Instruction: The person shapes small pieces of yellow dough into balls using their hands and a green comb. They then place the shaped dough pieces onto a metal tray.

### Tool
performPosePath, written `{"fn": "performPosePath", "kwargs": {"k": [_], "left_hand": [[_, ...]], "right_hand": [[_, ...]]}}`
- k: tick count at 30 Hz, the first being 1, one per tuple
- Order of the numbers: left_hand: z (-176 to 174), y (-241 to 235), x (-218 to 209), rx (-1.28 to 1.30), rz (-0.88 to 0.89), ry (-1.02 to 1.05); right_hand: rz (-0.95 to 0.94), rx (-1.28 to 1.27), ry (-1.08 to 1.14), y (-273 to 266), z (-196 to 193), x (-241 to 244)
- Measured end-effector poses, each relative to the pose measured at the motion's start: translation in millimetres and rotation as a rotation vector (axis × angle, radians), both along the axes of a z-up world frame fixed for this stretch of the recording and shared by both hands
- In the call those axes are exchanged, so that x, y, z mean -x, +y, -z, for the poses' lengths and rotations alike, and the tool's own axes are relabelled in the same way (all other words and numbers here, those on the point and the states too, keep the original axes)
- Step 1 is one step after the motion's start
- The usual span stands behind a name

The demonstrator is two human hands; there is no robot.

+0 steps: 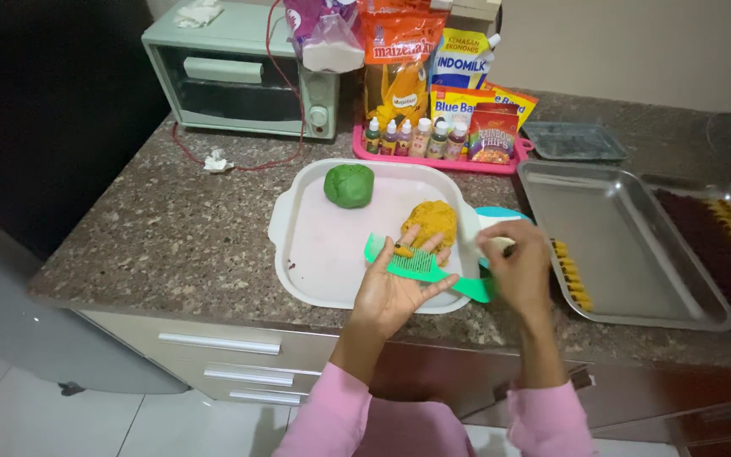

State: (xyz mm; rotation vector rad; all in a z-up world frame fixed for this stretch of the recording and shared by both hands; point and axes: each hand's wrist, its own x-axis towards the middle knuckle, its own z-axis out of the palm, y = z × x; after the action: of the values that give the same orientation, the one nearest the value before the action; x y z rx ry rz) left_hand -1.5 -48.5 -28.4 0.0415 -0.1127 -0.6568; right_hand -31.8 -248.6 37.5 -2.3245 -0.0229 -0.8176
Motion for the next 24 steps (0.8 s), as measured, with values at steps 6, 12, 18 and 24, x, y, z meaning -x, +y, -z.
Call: {"fn": "performPosePath", "kwargs": {"k": [6,12,18,24], "left_hand": [[16,0,-15,-0.050,-0.020,0.020],[36,-6,-30,-0.084,0.050,0.155],[-1,6,-3,-0.145,0.016,0.240],[10,2,-21,-0.124,-0.001,0.159]], "right_hand": [[-0.367,-0.182,-0.079,80,0,2],[-0.449,-0.033,-0.177,98,7,-5],[-0.369,0.002,-0.112,101,5,0],[-0.383,-0.013,-0.097,102,2,-3]]}}
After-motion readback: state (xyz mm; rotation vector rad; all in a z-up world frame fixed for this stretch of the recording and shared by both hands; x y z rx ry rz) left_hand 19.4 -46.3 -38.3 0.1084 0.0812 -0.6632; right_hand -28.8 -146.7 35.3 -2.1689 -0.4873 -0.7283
